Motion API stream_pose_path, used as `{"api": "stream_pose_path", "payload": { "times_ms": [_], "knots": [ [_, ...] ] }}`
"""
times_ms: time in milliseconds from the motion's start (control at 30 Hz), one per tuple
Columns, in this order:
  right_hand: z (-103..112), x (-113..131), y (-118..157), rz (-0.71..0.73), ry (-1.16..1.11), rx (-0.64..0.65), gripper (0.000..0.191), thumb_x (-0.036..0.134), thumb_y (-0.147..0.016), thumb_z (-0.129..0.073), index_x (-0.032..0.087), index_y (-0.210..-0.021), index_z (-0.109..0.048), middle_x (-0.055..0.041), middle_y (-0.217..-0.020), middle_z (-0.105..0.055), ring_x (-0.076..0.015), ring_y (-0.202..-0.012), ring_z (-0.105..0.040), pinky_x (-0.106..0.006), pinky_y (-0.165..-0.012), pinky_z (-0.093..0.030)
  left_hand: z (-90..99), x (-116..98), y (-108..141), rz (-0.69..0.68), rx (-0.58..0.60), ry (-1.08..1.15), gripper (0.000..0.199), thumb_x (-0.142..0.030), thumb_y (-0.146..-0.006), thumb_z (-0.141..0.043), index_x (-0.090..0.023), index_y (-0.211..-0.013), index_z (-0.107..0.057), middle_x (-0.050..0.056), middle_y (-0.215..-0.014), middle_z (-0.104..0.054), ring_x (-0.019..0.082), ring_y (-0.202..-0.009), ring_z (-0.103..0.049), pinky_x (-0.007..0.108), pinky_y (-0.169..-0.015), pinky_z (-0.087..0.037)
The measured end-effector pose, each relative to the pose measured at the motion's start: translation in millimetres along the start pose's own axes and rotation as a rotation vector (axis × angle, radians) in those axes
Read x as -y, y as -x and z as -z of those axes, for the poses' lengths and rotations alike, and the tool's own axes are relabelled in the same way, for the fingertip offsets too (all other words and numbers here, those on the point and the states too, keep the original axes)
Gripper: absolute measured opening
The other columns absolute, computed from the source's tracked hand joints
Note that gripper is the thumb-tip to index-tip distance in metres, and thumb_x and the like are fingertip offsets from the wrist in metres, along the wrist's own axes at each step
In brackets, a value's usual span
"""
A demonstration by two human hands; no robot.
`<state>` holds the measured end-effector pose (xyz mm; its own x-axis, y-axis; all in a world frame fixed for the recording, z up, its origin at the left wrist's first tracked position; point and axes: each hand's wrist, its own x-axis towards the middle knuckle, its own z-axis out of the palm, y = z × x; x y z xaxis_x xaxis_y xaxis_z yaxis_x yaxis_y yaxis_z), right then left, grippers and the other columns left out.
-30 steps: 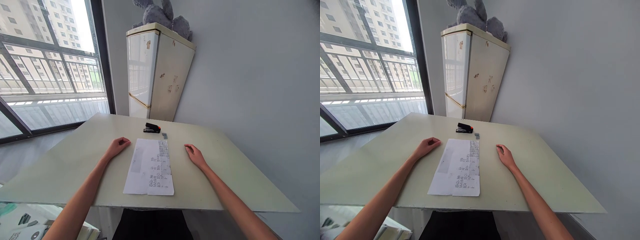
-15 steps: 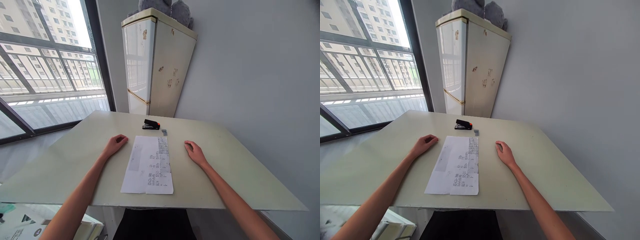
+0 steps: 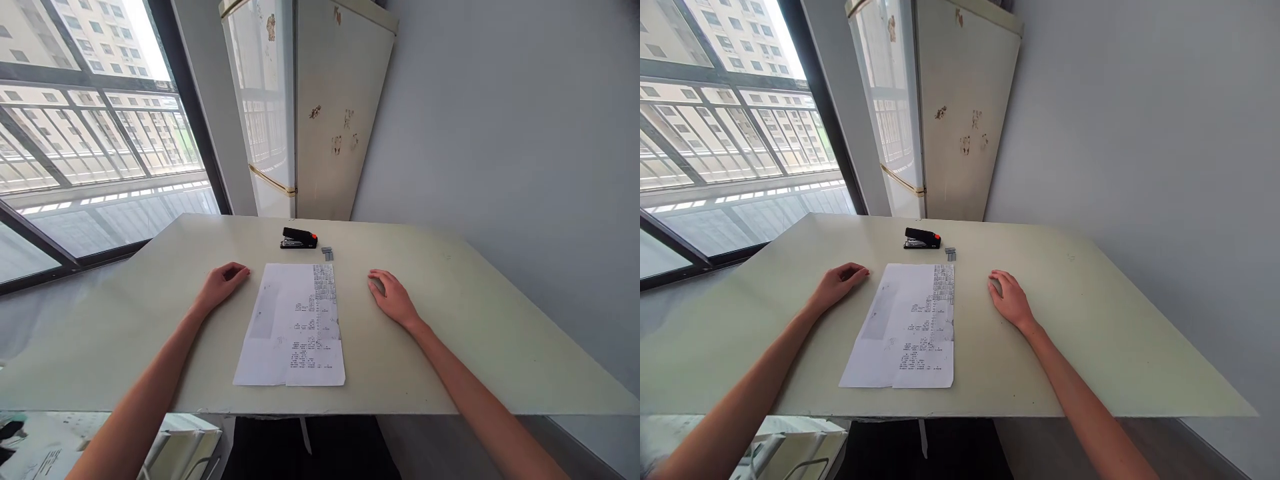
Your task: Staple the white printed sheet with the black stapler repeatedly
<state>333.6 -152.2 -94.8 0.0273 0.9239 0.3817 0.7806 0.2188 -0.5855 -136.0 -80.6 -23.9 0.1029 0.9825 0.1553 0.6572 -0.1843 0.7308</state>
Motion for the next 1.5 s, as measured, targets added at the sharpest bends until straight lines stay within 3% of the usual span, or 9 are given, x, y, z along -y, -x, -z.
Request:
{"api": "stream_pose_path", "payload": {
  "times_ms": [333, 567, 767, 933, 1033, 1100, 1333, 1433, 1500],
  "knots": [
    [4, 4, 4, -0.006, 0.047, 0.042, 0.034, 0.042, -0.103, -0.049, 0.028, -0.128, -0.066, -0.0085, -0.147, -0.063, -0.0299, -0.139, -0.056, -0.053, -0.118, -0.045, -7.6, 5, -12, 0.06, 0.001, -0.051, 0.048, -0.068, -0.087, -0.064, -0.024, -0.099, -0.078, 0.003, -0.101, -0.079, 0.022, -0.087, -0.067, 0.03, -0.077, -0.05],
    [9, -6, -17, 0.003, -0.004, 0.122, 0.032, 0.043, -0.103, -0.052, 0.032, -0.129, -0.067, -0.005, -0.149, -0.063, -0.0297, -0.138, -0.057, -0.051, -0.113, -0.049, -17.4, -1, -52, 0.05, -0.017, -0.02, 0.049, -0.066, -0.092, -0.058, -0.022, -0.104, -0.074, 0.006, -0.103, -0.079, 0.022, -0.089, -0.069, 0.03, -0.075, -0.052],
    [7, -9, -32, -0.006, -0.048, 0.114, 0.029, 0.044, -0.103, -0.051, 0.032, -0.123, -0.068, -0.0051, -0.146, -0.065, -0.0302, -0.135, -0.06, -0.05, -0.107, -0.053, -34.3, -22, -98, -0.1, -0.144, -0.054, 0.047, -0.061, -0.093, -0.06, -0.022, -0.12, -0.065, 0.011, -0.135, -0.068, 0.027, -0.113, -0.067, 0.037, -0.092, -0.052],
    [7, -6, -29, -0.026, -0.04, 0.13, 0.028, 0.042, -0.103, -0.052, 0.034, -0.125, -0.067, -0.0023, -0.147, -0.064, -0.0287, -0.138, -0.058, -0.048, -0.107, -0.053, -57.6, -53, -138, -0.371, -0.004, -0.205, 0.05, -0.058, -0.095, -0.061, -0.022, -0.132, -0.061, 0.011, -0.136, -0.067, 0.03, -0.124, -0.061, 0.043, -0.102, -0.048],
    [8, -5, -30, -0.011, -0.05, 0.12, 0.027, 0.041, -0.103, -0.052, 0.033, -0.125, -0.067, -0.0029, -0.147, -0.064, -0.028, -0.137, -0.058, -0.048, -0.109, -0.052, -77.8, -63, -156, -0.371, 0.06, -0.254, 0.055, -0.057, -0.092, -0.067, -0.022, -0.134, -0.061, 0.01, -0.13, -0.071, 0.032, -0.125, -0.06, 0.048, -0.109, -0.042],
    [8, -5, -31, -0.007, -0.055, 0.11, 0.028, 0.04, -0.102, -0.052, 0.033, -0.124, -0.067, -0.0033, -0.146, -0.064, -0.0282, -0.137, -0.058, -0.049, -0.11, -0.052, -89.2, -66, -161, -0.329, 0.061, -0.259, 0.051, -0.056, -0.09, -0.069, -0.022, -0.127, -0.066, 0.01, -0.121, -0.074, 0.032, -0.114, -0.064, 0.046, -0.103, -0.046],
    [9, -3, -31, -0.007, -0.088, 0.099, 0.027, 0.04, -0.101, -0.052, 0.032, -0.121, -0.069, -0.0042, -0.144, -0.066, -0.0289, -0.137, -0.058, -0.051, -0.112, -0.049, -93.3, -76, -140, -0.319, -0.089, -0.222, 0.038, -0.052, -0.09, -0.069, -0.021, -0.111, -0.07, 0.008, -0.114, -0.073, 0.027, -0.097, -0.065, 0.039, -0.085, -0.049],
    [11, -1, -32, -0.038, -0.174, 0.092, 0.027, 0.042, -0.1, -0.055, 0.032, -0.118, -0.071, -0.0054, -0.143, -0.067, -0.03, -0.134, -0.06, -0.05, -0.106, -0.054, -90.3, -95, -116, -0.345, -0.169, -0.108, 0.037, -0.053, -0.09, -0.07, -0.021, -0.109, -0.068, 0.006, -0.108, -0.072, 0.025, -0.097, -0.066, 0.037, -0.087, -0.05],
    [14, 0, -34, -0.111, -0.285, 0.072, 0.028, 0.046, -0.1, -0.056, 0.031, -0.117, -0.072, -0.0061, -0.138, -0.07, -0.0303, -0.13, -0.063, -0.048, -0.099, -0.057, -93.3, -114, -97, -0.378, -0.12, -0.031, 0.038, -0.054, -0.09, -0.071, -0.021, -0.109, -0.066, 0.005, -0.105, -0.073, 0.024, -0.097, -0.067, 0.037, -0.087, -0.052]
  ]
}}
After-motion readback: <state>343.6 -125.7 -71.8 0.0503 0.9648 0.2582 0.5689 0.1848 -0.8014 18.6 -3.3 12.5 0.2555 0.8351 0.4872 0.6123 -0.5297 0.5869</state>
